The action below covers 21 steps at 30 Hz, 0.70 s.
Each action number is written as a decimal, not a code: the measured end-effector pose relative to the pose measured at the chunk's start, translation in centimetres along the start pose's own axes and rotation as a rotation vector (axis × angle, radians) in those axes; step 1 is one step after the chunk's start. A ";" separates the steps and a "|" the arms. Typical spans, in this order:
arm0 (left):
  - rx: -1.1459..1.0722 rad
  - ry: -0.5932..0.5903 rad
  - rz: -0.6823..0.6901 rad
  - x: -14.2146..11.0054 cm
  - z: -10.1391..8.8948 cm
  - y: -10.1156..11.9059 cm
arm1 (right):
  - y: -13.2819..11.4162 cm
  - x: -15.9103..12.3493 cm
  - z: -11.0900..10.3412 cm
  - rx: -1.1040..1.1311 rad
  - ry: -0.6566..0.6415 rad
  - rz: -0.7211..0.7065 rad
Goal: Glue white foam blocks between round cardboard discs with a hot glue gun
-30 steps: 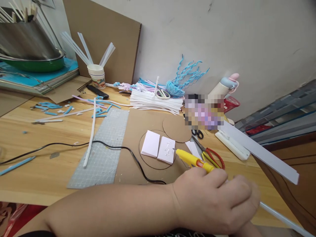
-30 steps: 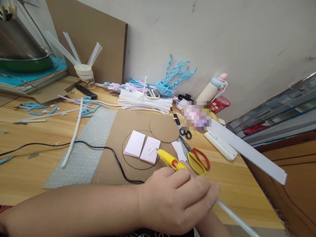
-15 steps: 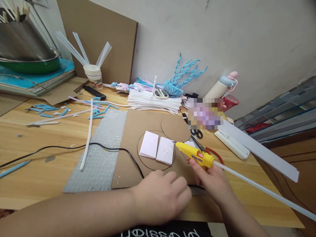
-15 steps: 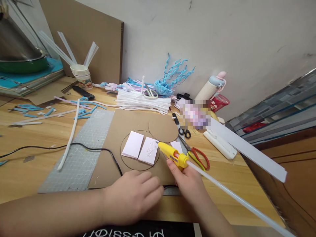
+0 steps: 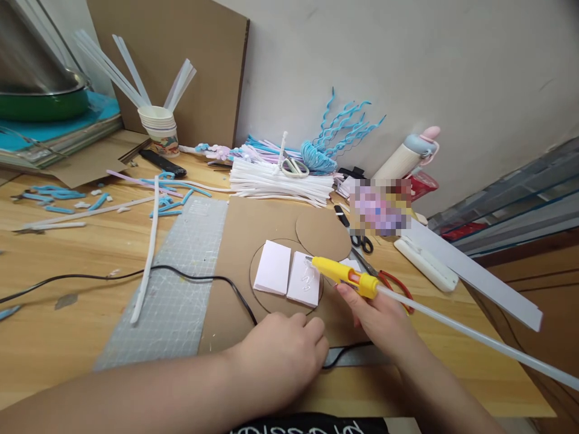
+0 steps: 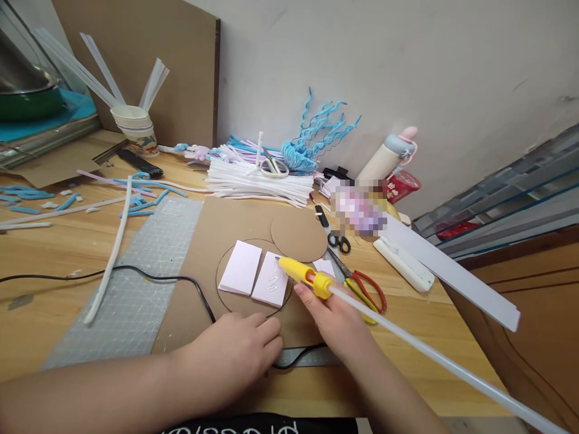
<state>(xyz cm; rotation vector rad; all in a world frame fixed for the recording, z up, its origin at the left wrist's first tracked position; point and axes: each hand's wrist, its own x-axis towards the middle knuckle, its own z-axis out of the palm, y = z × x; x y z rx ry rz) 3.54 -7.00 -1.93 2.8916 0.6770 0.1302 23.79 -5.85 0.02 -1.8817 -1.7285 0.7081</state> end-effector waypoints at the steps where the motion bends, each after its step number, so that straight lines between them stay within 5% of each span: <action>1: 0.004 -0.003 0.001 0.0 -0.1 0.0 | -0.1 0.1 0.0 -0.010 0.002 0.003; 9: 0.006 0.014 0.022 -0.4 -0.2 0.3 | 0.0 0.5 0.5 0.001 -0.048 0.122; 21: 0.001 -0.010 0.032 -0.4 -0.1 0.2 | -0.6 -1.9 0.2 -0.068 -0.038 -0.066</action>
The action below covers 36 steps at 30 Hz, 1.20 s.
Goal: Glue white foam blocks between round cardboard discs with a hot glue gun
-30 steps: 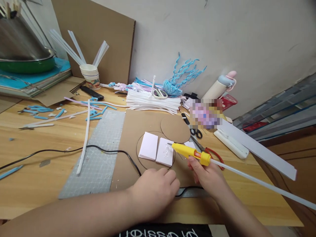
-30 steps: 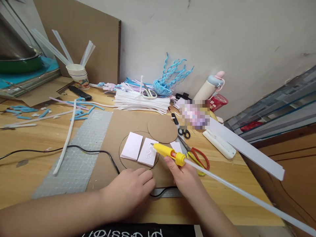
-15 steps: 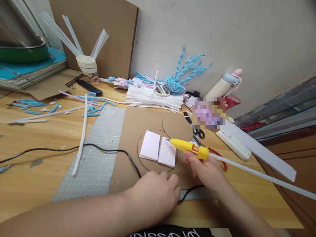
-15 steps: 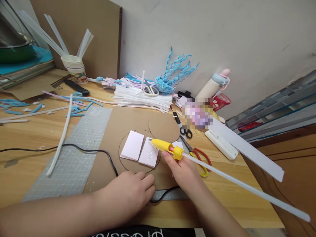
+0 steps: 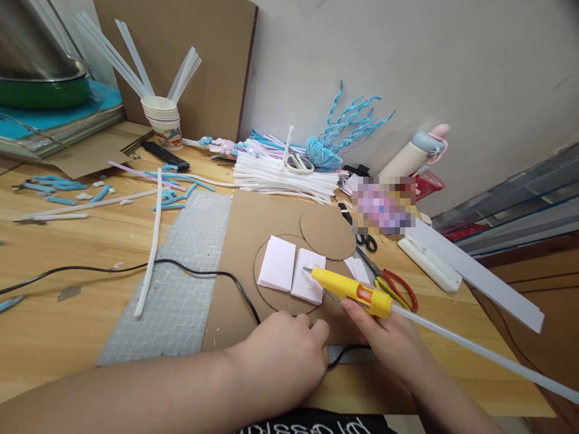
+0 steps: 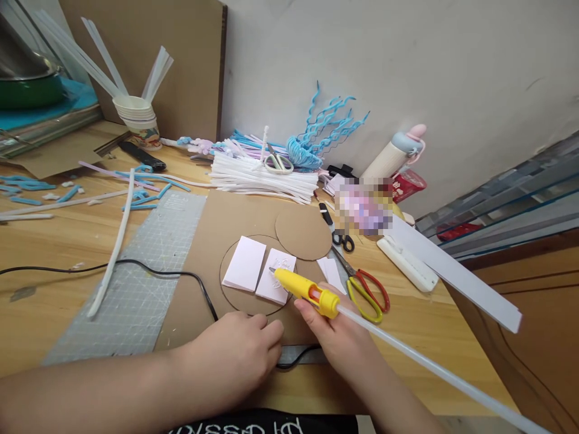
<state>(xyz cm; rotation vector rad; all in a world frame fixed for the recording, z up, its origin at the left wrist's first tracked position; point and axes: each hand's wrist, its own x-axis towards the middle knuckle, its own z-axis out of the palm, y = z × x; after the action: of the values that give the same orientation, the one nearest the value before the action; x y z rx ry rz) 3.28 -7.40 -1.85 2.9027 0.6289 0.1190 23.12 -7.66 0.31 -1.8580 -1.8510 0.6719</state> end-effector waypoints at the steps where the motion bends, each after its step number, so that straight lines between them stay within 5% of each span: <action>1: -0.005 -0.007 -0.003 0.0 -0.1 0.0 | -0.1 0.0 0.1 -0.005 0.012 -0.003; 10: -0.058 -0.171 -0.168 -0.2 -1.9 0.5 | 0.6 -2.0 -0.2 0.002 0.042 -0.033; 19: 0.043 -0.172 -0.230 -0.2 -1.3 1.0 | 0.2 -1.5 0.4 0.027 -0.059 -0.065; 36: 0.063 -0.071 -0.211 -0.1 -0.9 0.7 | 2.0 -3.5 -0.6 -0.038 0.042 0.080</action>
<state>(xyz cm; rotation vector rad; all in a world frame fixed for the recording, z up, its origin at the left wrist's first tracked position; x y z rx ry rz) 3.34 -7.97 -0.84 2.8620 0.9364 -0.0316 25.13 -11.18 -0.29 -1.9643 -1.7826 0.6235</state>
